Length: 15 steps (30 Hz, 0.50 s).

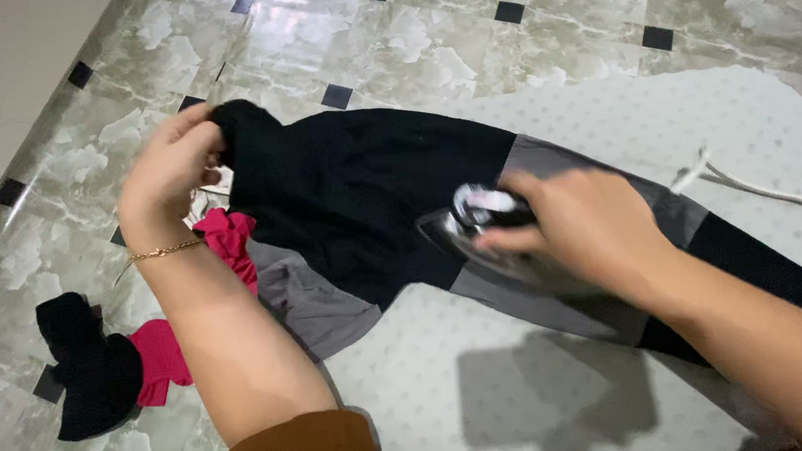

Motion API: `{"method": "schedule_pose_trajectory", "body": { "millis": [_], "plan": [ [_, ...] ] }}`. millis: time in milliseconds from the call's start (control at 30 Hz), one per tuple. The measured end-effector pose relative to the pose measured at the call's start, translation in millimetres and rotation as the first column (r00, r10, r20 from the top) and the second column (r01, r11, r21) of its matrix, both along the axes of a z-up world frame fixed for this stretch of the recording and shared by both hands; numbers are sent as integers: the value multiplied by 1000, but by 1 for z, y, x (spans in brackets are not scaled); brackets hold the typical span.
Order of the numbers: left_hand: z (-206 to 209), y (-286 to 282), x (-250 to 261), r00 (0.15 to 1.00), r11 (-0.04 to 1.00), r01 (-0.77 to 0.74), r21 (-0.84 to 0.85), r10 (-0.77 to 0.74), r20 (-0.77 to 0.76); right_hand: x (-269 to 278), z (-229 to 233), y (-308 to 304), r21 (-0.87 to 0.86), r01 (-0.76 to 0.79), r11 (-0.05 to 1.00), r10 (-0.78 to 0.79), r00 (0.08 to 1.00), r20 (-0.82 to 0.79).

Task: The person irons a red t-shirt and then a black and grey hoodie on a white mat placed on the floor. They use a steam iron to smooth out wrinkles on both garments, folding the hoodie before ironing it.

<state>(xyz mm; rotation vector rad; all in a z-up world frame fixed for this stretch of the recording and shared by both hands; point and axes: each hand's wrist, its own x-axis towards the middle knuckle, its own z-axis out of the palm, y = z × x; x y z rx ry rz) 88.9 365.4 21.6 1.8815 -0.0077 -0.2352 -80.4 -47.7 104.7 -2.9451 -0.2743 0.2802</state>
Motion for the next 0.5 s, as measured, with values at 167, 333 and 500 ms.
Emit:
{"method": "schedule_pose_trajectory", "body": {
  "millis": [167, 333, 500],
  "plan": [
    [-10, -1, 0, 985, 905, -166, -390, 133, -112, 81, -25, 21, 97, -20, 995, -6, 966, 260],
    [-43, 9, 14, 983, 830, -173, -531, 179, -41, 110, -27, 31, 163, -71, 984, 18, 952, 307],
    [-36, 20, 14, 970, 980, -198, -7, 195, -142, 54, -11, 18, 130, -35, 991, 42, 998, -52]
  ]
}}
